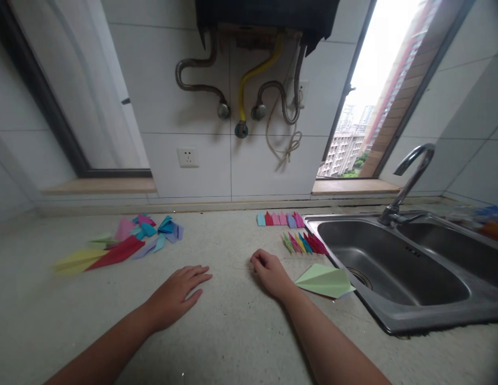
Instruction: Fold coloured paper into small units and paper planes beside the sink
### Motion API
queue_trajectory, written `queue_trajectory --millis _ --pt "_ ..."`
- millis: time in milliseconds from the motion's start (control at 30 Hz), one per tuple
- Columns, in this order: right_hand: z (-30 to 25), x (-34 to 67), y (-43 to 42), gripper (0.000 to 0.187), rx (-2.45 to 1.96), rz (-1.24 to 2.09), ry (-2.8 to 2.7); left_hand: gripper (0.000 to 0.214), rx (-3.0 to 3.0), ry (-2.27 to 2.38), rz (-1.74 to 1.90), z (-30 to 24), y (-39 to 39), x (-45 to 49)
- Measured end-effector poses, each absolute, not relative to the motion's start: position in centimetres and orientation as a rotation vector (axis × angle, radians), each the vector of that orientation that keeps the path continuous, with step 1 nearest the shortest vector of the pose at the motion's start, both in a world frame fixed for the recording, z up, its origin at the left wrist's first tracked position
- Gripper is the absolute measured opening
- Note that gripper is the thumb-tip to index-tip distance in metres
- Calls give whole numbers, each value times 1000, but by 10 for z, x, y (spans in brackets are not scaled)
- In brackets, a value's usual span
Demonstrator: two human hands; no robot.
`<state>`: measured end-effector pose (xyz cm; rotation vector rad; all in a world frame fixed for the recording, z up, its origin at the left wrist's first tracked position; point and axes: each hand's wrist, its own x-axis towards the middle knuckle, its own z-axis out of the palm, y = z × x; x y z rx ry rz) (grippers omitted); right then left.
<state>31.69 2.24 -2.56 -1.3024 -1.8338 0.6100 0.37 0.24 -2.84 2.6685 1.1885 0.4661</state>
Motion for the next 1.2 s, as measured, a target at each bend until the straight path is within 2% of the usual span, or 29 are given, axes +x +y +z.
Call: queue_trajectory --millis 200,433,733,1200 --pt "-22 302 14 18 -1445 399 -2086 41 2642 1330 584 -34 17 -5" --pt "-12 271 14 17 -1529 -6 -2388 40 2632 1297 647 -36 26 -8" --pt "-22 214 45 18 -1829 -282 -2186 36 2601 1275 727 -31 28 -9" --pt "-25 234 73 21 -1545 241 -2190 36 2541 1261 697 -32 34 -12"
